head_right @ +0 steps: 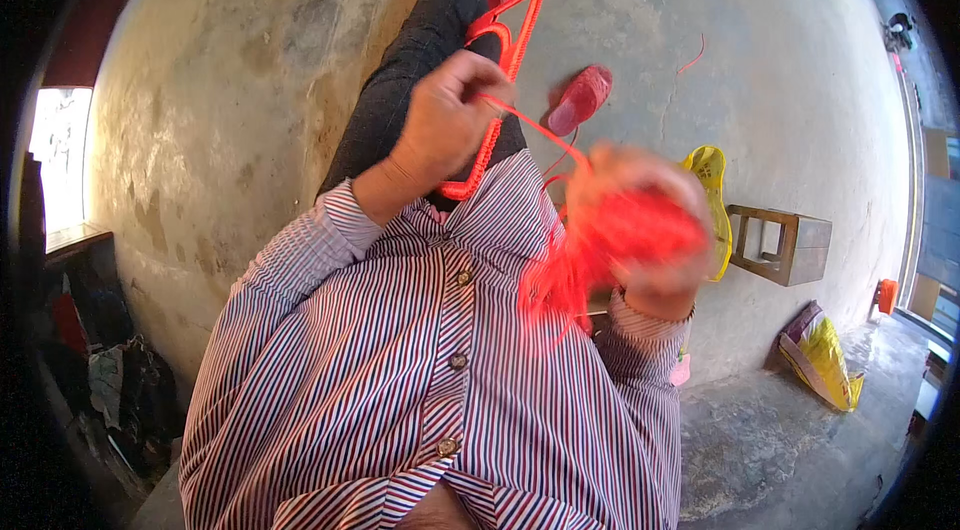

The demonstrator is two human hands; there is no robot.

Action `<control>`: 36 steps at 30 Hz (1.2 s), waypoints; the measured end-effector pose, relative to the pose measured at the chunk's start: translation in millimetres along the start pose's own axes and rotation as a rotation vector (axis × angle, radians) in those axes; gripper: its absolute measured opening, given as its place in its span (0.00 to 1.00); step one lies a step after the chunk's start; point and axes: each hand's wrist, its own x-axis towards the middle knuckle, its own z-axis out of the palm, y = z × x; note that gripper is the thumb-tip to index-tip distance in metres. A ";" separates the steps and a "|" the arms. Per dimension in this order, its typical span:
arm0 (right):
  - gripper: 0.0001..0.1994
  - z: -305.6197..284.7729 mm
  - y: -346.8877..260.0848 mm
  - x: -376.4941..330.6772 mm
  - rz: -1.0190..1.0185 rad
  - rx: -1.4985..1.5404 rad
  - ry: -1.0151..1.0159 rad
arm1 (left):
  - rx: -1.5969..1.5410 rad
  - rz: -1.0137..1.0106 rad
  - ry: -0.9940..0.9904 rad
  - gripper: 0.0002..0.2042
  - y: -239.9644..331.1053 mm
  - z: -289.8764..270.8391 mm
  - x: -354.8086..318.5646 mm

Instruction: The recorder is wrapping a red plastic clothes hanger with a length of red string/rope while sitting on the floor.

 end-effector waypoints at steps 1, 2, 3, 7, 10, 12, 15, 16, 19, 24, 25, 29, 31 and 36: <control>0.26 -31.3 -0.1 15.9 0.110 -0.418 -0.197 | 0.108 -0.003 0.134 0.08 -12.0 -15.0 7.5; 0.24 -40.8 12.0 27.0 0.134 -0.803 -0.261 | 0.213 -0.008 0.263 0.09 -22.6 -27.0 11.1; 0.22 -45.2 26.0 33.5 0.152 -1.191 -0.329 | 0.217 0.001 0.271 0.09 -26.5 -37.9 6.1; 0.18 -56.8 95.2 31.0 0.338 -1.524 -0.325 | 0.122 -0.601 0.131 0.09 -57.0 -35.7 -15.8; 0.18 -33.6 118.1 36.7 0.446 -1.356 -0.191 | 0.243 -0.581 0.096 0.10 -56.9 -18.8 -33.3; 0.18 -35.2 122.7 33.6 0.485 -1.213 -0.063 | 0.297 -0.438 0.185 0.09 -55.6 -15.4 -34.9; 0.20 -53.2 124.0 24.9 0.165 -1.004 0.047 | 0.527 0.043 0.311 0.06 -30.4 -34.7 -13.8; 0.22 -45.3 114.6 27.0 0.256 -0.778 0.160 | 0.672 0.254 0.388 0.05 -15.4 -40.0 -8.1; 0.25 -13.5 97.2 29.5 0.189 -0.736 0.172 | 0.529 0.368 0.306 0.04 31.0 -27.5 -6.4; 0.29 -36.3 99.7 28.6 -0.108 -0.705 0.159 | -0.209 -0.232 0.102 0.07 41.6 -23.6 9.6; 0.26 -26.4 73.8 28.2 0.112 -0.303 0.391 | -0.424 -0.534 0.003 0.08 39.3 -32.0 13.3; 0.20 -73.0 -6.9 44.8 -0.267 0.276 0.184 | -0.149 -0.502 -0.063 0.08 -0.4 -24.9 8.2; 0.16 -108.8 -54.2 46.3 -0.217 0.489 0.186 | -0.143 -0.441 -0.001 0.08 -29.4 -18.1 7.7; 0.09 -154.2 -136.4 10.1 -0.461 0.542 0.387 | -0.358 -0.538 0.291 0.09 -46.9 -7.3 8.2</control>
